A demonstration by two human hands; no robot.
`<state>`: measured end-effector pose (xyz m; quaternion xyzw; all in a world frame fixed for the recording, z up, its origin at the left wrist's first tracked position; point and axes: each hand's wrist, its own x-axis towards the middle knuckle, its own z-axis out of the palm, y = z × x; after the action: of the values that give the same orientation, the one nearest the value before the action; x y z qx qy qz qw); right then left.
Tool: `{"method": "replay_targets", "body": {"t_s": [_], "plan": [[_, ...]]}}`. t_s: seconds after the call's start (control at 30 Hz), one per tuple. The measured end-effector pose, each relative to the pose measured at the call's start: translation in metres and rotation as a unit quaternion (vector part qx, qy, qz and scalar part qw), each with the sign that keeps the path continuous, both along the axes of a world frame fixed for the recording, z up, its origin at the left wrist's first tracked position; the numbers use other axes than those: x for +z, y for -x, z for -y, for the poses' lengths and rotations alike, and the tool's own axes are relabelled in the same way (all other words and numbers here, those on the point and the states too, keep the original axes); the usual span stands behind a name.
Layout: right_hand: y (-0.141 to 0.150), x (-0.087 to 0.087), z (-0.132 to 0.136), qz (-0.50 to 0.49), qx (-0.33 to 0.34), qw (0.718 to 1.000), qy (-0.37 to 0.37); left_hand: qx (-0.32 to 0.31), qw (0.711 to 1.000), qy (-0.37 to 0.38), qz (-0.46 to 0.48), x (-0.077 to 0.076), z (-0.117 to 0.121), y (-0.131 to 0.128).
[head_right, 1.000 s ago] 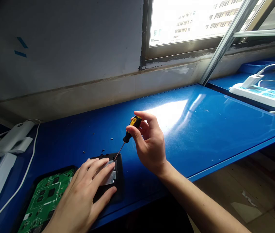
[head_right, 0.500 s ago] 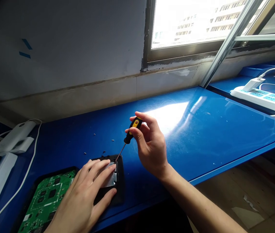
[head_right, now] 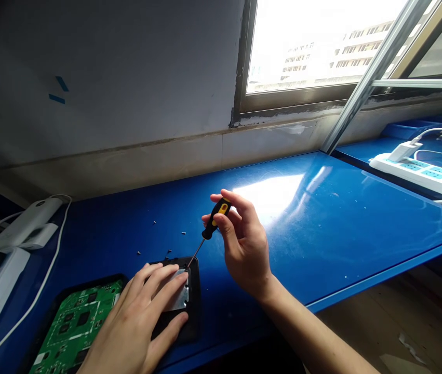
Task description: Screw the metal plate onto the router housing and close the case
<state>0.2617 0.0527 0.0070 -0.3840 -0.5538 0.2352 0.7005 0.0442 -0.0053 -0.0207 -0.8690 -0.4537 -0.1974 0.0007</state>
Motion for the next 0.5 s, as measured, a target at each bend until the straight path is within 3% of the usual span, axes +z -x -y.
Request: {"method": "replay_targets", "body": {"t_s": [0.5], "plan": [[-0.0007, 0.0010, 0.0016, 0.016, -0.013, 1.000, 0.011, -0.004, 1.000, -0.005, -0.003, 0.0014, -0.0005, -0.0010]]}}
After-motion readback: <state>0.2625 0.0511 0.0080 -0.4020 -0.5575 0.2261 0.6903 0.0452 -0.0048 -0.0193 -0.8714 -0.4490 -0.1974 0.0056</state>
